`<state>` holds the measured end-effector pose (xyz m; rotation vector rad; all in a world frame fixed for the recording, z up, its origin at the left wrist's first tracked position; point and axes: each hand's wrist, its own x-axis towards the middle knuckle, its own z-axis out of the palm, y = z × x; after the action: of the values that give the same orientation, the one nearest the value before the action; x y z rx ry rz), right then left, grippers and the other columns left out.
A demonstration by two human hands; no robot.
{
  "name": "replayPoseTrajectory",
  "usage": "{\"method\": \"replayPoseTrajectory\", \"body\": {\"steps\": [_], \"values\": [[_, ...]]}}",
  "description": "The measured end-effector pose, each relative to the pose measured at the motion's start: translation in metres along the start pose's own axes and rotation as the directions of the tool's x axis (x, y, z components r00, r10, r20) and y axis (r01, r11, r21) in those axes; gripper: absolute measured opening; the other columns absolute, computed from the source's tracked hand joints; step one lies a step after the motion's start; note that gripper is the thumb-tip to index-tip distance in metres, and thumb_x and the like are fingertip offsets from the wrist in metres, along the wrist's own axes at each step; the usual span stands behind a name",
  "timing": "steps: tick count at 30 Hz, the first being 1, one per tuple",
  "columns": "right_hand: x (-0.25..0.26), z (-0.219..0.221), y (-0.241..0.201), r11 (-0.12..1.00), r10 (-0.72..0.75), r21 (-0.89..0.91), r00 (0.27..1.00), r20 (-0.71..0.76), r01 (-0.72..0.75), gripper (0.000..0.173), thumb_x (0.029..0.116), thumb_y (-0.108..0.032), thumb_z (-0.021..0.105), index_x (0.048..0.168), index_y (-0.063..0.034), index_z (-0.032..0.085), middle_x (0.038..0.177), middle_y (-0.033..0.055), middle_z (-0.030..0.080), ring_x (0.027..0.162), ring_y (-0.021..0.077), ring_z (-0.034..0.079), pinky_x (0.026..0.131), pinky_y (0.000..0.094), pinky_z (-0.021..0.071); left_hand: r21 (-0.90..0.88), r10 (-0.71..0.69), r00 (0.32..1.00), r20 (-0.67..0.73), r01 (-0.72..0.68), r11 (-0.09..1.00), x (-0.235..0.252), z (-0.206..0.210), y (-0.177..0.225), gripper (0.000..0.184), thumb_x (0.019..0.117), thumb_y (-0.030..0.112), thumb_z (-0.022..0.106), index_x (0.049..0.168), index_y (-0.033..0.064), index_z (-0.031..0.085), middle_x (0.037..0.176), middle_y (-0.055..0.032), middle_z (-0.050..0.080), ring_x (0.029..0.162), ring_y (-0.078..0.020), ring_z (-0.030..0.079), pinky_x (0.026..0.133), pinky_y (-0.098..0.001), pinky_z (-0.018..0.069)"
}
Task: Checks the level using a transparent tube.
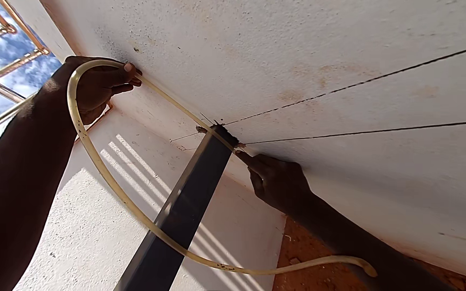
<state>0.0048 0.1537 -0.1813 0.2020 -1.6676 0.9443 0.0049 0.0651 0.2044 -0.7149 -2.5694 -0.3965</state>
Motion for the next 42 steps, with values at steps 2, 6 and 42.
{"method": "replayPoseTrajectory", "body": {"steps": [2, 6, 42], "values": [[0.0004, -0.0005, 0.0, 1.0, -0.001, 0.004, 1.0, 0.004, 0.001, 0.05, 0.0851, -0.01, 0.059, 0.132, -0.0187, 0.072, 0.073, 0.0031, 0.063, 0.048, 0.0184, 0.056, 0.038, 0.0349, 0.0399, -0.007, -0.003, 1.0, 0.001, 0.003, 1.0, 0.0009, 0.0, -0.0005, 0.01, 0.1034, 0.014, 0.061, 0.101, 0.0103, 0.07, 0.093, 0.006, 0.075, 0.091, -0.0043, 0.073, 0.087, -0.0223, 0.0597], [0.0003, 0.0005, -0.0001, 1.0, 0.001, 0.003, 1.0, -0.005, -0.001, 0.048, 0.0856, -0.011, 0.058, 0.131, -0.0185, 0.072, 0.072, 0.0027, 0.063, 0.047, 0.0182, 0.055, 0.038, 0.0344, 0.0392, 0.0, 0.01, 1.0, 0.01, -0.01, 1.0, 0.0018, -0.0013, -0.0024, 0.01, 0.1038, 0.015, 0.06, 0.101, 0.0113, 0.069, 0.093, 0.0065, 0.074, 0.091, -0.0044, 0.072, 0.087, -0.0222, 0.0594], [0.004, 0.0073, -0.0032, 0.999, 0.03, 0.018, 0.997, -0.074, -0.028, 0.042, 0.0911, -0.011, 0.062, 0.13, -0.0217, 0.073, 0.077, 0.0025, 0.07, 0.049, 0.0201, 0.058, 0.039, 0.0363, 0.0398, 0.032, 0.011, 1.0, 0.006, -0.011, 0.999, 0.0023, -0.0015, -0.0007, 0.009, 0.103, 0.016, 0.062, 0.101, 0.0107, 0.069, 0.095, 0.006, 0.073, 0.092, -0.0047, 0.072, 0.088, -0.0235, 0.059]]}}
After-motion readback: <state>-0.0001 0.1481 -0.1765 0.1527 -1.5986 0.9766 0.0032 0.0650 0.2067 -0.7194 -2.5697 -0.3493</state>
